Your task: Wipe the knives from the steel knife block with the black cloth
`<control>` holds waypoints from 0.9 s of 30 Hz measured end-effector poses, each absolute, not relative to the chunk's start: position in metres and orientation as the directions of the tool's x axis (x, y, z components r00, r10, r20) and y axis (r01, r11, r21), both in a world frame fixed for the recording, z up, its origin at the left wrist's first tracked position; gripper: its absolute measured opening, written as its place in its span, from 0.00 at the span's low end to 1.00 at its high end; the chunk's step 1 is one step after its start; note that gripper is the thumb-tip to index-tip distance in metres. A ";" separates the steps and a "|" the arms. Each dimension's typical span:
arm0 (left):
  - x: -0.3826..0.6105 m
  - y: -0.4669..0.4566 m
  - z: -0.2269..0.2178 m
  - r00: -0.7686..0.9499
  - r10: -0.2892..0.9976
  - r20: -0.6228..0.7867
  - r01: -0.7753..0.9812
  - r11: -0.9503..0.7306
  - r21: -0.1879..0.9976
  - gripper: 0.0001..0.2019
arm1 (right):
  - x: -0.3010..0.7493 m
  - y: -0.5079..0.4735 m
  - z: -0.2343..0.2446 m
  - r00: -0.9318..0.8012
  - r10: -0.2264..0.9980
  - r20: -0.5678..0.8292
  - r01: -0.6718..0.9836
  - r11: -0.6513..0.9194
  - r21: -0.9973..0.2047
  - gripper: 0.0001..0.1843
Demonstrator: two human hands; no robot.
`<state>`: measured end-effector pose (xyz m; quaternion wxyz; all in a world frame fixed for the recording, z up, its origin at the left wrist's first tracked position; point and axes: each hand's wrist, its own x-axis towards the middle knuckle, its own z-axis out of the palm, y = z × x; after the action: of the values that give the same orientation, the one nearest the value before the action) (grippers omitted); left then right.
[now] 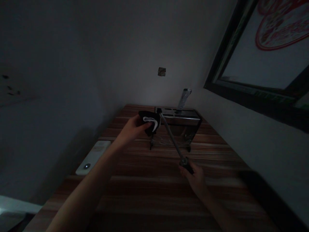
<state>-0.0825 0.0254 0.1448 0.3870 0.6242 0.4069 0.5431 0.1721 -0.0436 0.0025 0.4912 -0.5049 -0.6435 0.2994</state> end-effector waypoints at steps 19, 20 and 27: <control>-0.016 0.000 0.102 0.621 0.771 0.139 0.024 -0.196 0.980 0.14 | 0.167 -0.052 0.003 -0.281 0.928 0.246 0.028 0.264 -0.964 0.21; -0.014 -0.002 0.100 0.623 0.772 0.127 0.035 -0.189 0.981 0.14 | 0.166 -0.052 0.003 -0.280 0.928 0.244 0.048 0.268 -0.962 0.21; -0.002 -0.011 0.085 0.473 0.878 0.071 0.213 -0.192 0.958 0.18 | 0.165 -0.048 0.002 -0.264 0.924 0.276 0.242 0.340 -0.909 0.22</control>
<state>-0.0015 -0.0110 0.0847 0.5007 0.6971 0.3913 0.3319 0.1646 -0.0482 0.0021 0.4367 -0.4209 -0.6923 0.3908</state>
